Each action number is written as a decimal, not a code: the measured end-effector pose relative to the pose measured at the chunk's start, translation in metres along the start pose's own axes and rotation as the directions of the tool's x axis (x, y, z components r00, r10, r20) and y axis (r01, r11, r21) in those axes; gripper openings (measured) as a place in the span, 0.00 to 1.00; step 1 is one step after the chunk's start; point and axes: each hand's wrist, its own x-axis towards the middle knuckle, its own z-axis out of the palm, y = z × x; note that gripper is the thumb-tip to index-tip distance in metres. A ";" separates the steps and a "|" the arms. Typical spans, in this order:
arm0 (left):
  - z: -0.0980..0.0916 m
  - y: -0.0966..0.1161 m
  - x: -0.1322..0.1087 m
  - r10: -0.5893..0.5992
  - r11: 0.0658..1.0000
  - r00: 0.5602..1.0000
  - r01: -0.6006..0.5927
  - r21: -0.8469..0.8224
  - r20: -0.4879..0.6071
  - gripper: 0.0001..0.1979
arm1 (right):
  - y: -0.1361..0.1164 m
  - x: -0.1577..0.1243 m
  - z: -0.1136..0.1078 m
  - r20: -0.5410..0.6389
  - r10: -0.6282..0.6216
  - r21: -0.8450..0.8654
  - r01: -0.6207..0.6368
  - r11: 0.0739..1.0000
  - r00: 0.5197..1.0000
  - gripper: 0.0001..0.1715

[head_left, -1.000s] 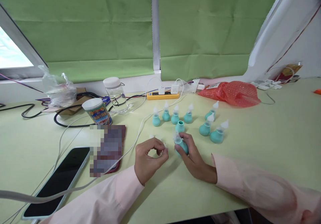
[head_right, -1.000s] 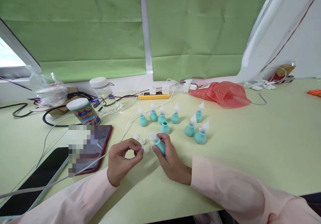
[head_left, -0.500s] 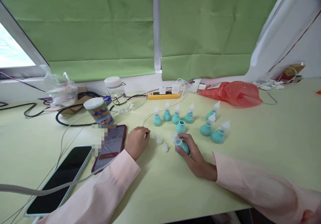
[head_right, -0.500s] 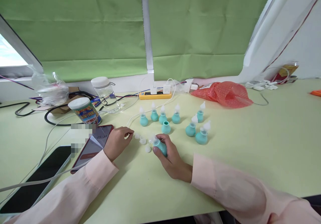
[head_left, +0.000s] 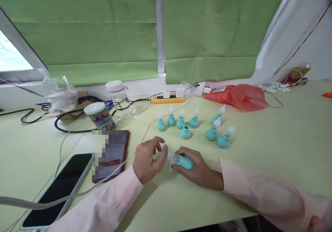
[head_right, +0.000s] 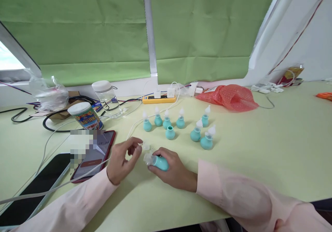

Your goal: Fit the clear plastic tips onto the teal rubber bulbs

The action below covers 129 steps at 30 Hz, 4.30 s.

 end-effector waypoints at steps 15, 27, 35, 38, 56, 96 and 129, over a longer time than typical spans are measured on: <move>0.015 0.017 -0.016 0.030 0.787 0.897 0.251 -0.564 0.441 0.20 | -0.008 -0.002 -0.005 0.172 -0.264 0.035 0.262 0.964 0.949 0.08; 0.011 -0.004 -0.002 -0.301 0.642 0.899 0.437 -0.629 0.318 0.18 | 0.009 0.012 -0.027 -0.035 0.017 0.009 -0.017 1.000 0.999 0.11; 0.017 -0.018 -0.001 -0.275 0.349 0.750 0.661 -0.665 0.601 0.20 | 0.033 0.022 -0.020 -0.155 -0.037 -0.205 0.004 0.979 0.987 0.09; 0.020 -0.019 -0.002 -0.197 0.261 0.699 0.714 -0.650 0.688 0.20 | 0.037 0.023 -0.019 -0.165 -0.122 -0.268 0.075 0.960 0.979 0.09; 0.011 -0.022 -0.004 -0.202 0.879 0.856 -0.056 0.474 0.476 0.17 | 0.033 0.069 -0.054 -0.126 -0.038 -0.564 -0.040 0.825 0.991 0.21; 0.009 -0.006 -0.007 -0.262 0.389 0.785 0.618 -0.683 0.561 0.24 | -0.006 -0.005 -0.007 0.245 -0.544 -0.325 0.596 0.734 0.803 0.14; 0.015 0.006 -0.022 -0.233 0.579 0.945 0.324 -0.748 0.229 0.08 | -0.010 -0.002 0.000 0.333 0.118 0.575 -0.301 0.761 0.936 0.06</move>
